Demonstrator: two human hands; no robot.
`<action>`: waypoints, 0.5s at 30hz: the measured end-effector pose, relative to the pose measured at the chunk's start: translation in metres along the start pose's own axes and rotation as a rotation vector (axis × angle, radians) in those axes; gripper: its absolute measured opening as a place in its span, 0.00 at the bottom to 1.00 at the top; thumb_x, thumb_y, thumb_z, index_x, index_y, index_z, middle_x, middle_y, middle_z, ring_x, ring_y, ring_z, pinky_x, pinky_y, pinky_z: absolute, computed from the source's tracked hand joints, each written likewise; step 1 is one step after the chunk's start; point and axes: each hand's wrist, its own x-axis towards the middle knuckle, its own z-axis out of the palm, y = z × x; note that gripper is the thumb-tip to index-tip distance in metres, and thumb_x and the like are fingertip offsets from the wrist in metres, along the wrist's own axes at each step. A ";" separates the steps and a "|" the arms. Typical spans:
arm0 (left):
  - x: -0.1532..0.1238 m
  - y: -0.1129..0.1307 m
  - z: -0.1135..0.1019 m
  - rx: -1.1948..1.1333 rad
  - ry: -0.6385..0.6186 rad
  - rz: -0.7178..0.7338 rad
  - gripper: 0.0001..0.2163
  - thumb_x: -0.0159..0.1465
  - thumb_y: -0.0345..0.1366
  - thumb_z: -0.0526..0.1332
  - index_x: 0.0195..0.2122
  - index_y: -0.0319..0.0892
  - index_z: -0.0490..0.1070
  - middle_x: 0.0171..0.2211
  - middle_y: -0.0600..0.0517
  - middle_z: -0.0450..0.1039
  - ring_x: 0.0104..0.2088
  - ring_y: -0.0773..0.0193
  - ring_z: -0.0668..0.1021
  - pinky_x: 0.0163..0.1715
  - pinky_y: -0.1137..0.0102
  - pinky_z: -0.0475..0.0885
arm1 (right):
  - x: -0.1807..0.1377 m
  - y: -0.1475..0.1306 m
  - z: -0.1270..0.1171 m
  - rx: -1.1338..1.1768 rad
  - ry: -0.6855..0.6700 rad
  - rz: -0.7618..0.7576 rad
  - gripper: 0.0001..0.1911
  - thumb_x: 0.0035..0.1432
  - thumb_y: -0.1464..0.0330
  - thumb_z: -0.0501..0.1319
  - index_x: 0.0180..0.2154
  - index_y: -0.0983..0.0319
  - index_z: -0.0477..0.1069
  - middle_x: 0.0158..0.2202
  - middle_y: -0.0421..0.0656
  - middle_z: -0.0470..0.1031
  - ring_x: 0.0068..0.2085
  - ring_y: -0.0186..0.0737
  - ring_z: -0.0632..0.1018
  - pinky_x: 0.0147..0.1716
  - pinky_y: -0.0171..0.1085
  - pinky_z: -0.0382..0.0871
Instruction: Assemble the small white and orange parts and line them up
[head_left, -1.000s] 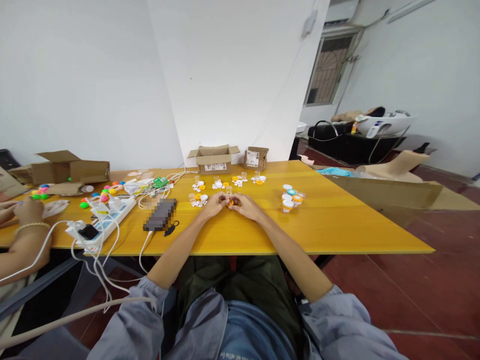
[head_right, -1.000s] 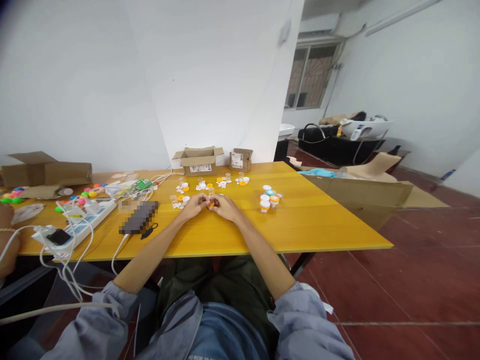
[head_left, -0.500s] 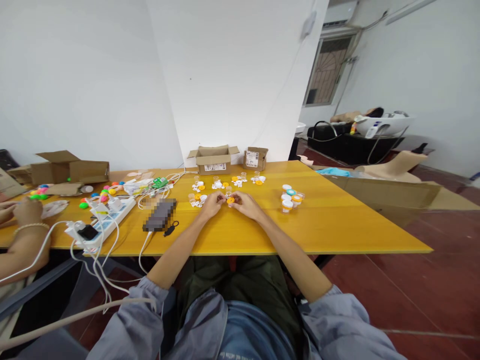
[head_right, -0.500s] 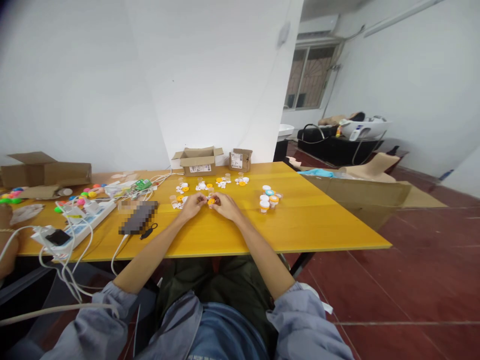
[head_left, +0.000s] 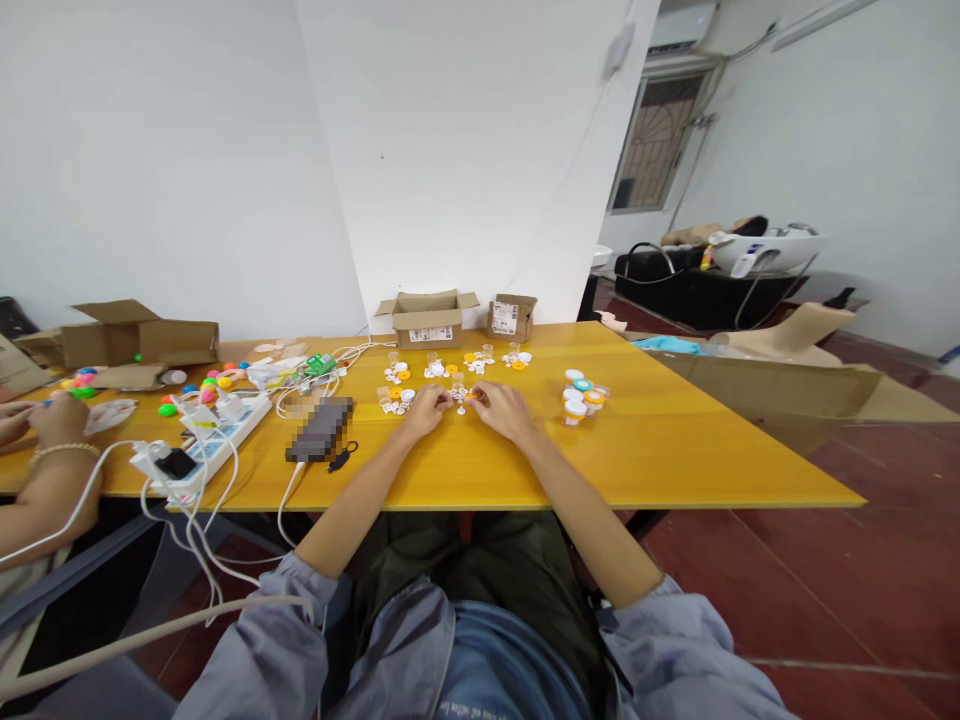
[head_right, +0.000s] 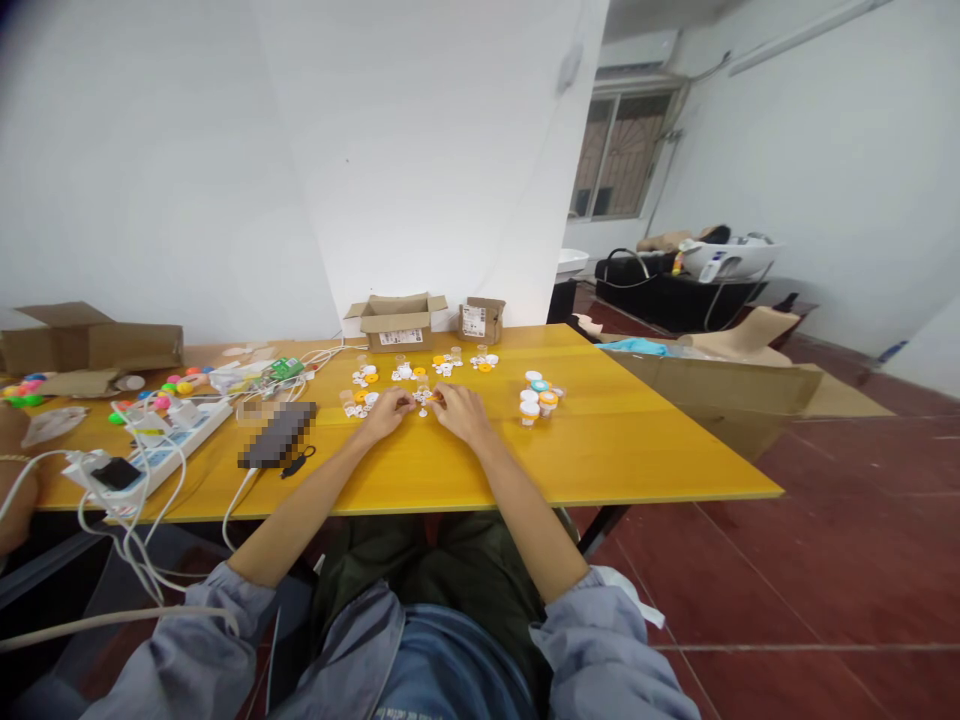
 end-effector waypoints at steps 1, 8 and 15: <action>0.000 0.000 0.000 0.003 0.005 0.000 0.07 0.58 0.26 0.61 0.26 0.44 0.74 0.31 0.52 0.75 0.40 0.58 0.76 0.48 0.61 0.71 | -0.001 0.000 0.000 -0.018 -0.003 -0.004 0.02 0.58 0.65 0.65 0.35 0.54 0.77 0.36 0.45 0.82 0.37 0.47 0.80 0.35 0.39 0.68; -0.001 0.003 -0.001 0.038 0.003 0.006 0.07 0.59 0.26 0.62 0.27 0.44 0.76 0.31 0.50 0.76 0.41 0.56 0.76 0.49 0.61 0.72 | -0.002 -0.006 -0.007 -0.031 -0.044 0.020 0.04 0.60 0.64 0.65 0.38 0.55 0.78 0.40 0.48 0.82 0.42 0.50 0.80 0.39 0.41 0.70; 0.001 0.000 -0.001 0.086 -0.041 0.030 0.09 0.61 0.26 0.59 0.30 0.44 0.77 0.31 0.52 0.77 0.39 0.58 0.77 0.48 0.62 0.73 | -0.007 -0.029 -0.019 -0.305 -0.145 0.002 0.08 0.64 0.66 0.61 0.44 0.57 0.77 0.44 0.47 0.82 0.46 0.46 0.81 0.42 0.38 0.72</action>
